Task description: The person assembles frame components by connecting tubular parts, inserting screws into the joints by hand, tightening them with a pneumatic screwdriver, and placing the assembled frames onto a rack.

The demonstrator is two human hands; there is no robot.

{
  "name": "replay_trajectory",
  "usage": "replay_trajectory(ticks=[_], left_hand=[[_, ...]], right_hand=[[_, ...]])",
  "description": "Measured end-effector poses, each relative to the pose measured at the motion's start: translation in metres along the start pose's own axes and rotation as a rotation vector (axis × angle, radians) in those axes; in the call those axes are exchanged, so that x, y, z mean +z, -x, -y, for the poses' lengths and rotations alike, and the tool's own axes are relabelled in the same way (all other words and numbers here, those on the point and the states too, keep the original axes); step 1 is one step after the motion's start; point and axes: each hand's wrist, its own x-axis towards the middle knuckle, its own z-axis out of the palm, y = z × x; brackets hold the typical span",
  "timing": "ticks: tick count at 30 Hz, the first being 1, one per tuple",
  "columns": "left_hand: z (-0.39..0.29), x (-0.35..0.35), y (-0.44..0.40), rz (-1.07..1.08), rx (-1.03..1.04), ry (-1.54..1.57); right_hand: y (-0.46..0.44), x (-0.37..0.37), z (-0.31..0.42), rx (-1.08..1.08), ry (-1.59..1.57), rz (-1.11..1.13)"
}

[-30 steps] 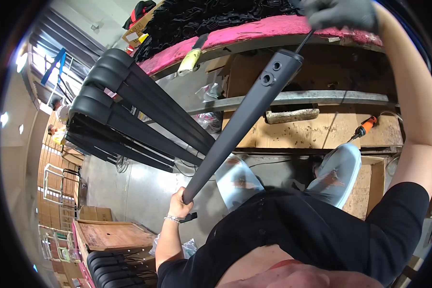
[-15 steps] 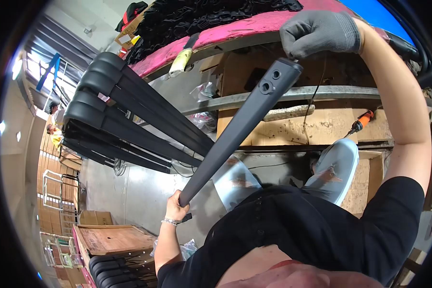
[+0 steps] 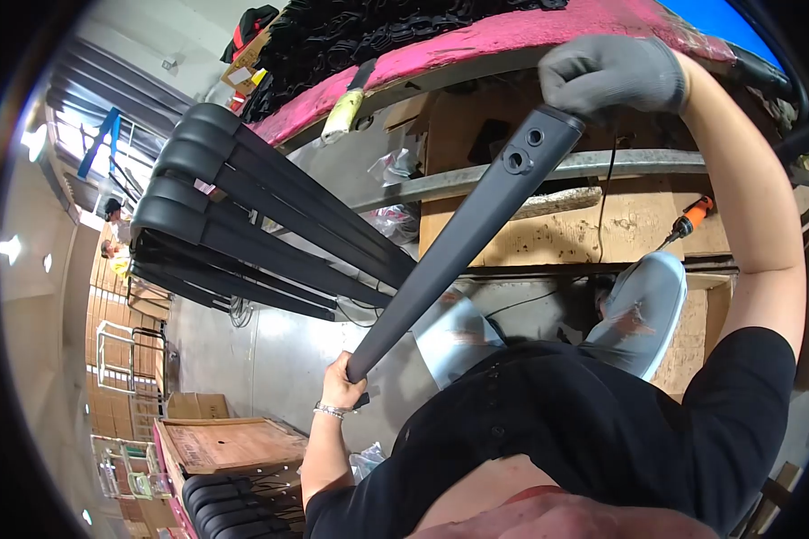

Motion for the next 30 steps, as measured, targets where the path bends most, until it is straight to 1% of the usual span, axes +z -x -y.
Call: replay_trajectory(ticks=[3,5,6,7,8,9,10,11,13,14,15,17,20,21,23,25,27,28,30], left_hand=[[0.008,0.003,0.002,-0.024,0.004,0.002],[0.009,0.000,0.004,-0.019,-0.003,0.027],[0.009,-0.001,0.004,-0.013,-0.006,0.040],[0.005,-0.003,0.002,0.002,-0.014,0.042],[-0.001,-0.006,-0.001,0.012,-0.070,0.065],[-0.006,-0.008,-0.003,0.022,-0.126,0.088],[-0.008,-0.008,-0.003,0.033,-0.186,0.111],[-0.006,-0.006,-0.001,0.045,-0.198,0.117],[0.001,-0.003,0.001,-0.021,-0.102,0.080],[0.004,-0.002,0.002,-0.060,-0.051,0.059],[0.005,-0.001,0.003,-0.067,-0.054,0.062],[0.007,0.000,0.007,-0.069,-0.038,0.057],[0.008,-0.002,0.003,-0.056,-0.015,0.046],[0.007,-0.003,0.002,-0.049,-0.006,0.041],[0.005,-0.003,-0.002,-0.038,-0.011,0.039],[0.001,-0.009,-0.006,-0.026,-0.098,-0.019],[0.005,-0.018,-0.012,-0.073,-0.053,-0.093],[0.000,-0.028,-0.014,-0.046,-0.156,-0.009],[0.012,-0.041,-0.014,-0.095,-0.072,-0.072]], right_hand=[[0.027,0.002,-0.048,-0.102,-0.624,0.010],[0.044,-0.017,-0.090,0.015,-0.627,-0.211],[0.045,-0.021,-0.078,0.024,-0.638,-0.204],[0.042,-0.028,-0.054,0.038,-0.544,-0.321],[0.037,-0.032,-0.032,0.052,-0.444,-0.435],[0.030,-0.031,-0.014,0.065,-0.451,-0.423],[0.020,-0.029,0.006,0.041,-0.300,-0.358],[0.012,-0.026,0.023,0.012,-0.147,-0.291],[0.008,-0.018,0.029,-0.022,0.004,-0.214],[0.009,-0.013,0.024,0.007,-0.222,-0.201],[0.012,-0.011,0.019,0.033,-0.443,-0.188],[0.015,-0.013,0.006,0.057,-0.667,-0.172],[0.018,-0.029,-0.023,0.020,-0.441,-0.319],[0.016,-0.027,-0.017,0.029,-0.444,-0.321],[-0.002,-0.015,0.012,-0.034,-0.274,-0.131],[-0.008,0.005,0.017,-0.055,-0.272,-0.055],[-0.013,0.013,0.013,-0.077,-0.354,-0.050],[-0.016,0.011,0.009,-0.100,-0.355,-0.067],[-0.022,0.002,0.007,-0.154,-0.320,-0.124]])
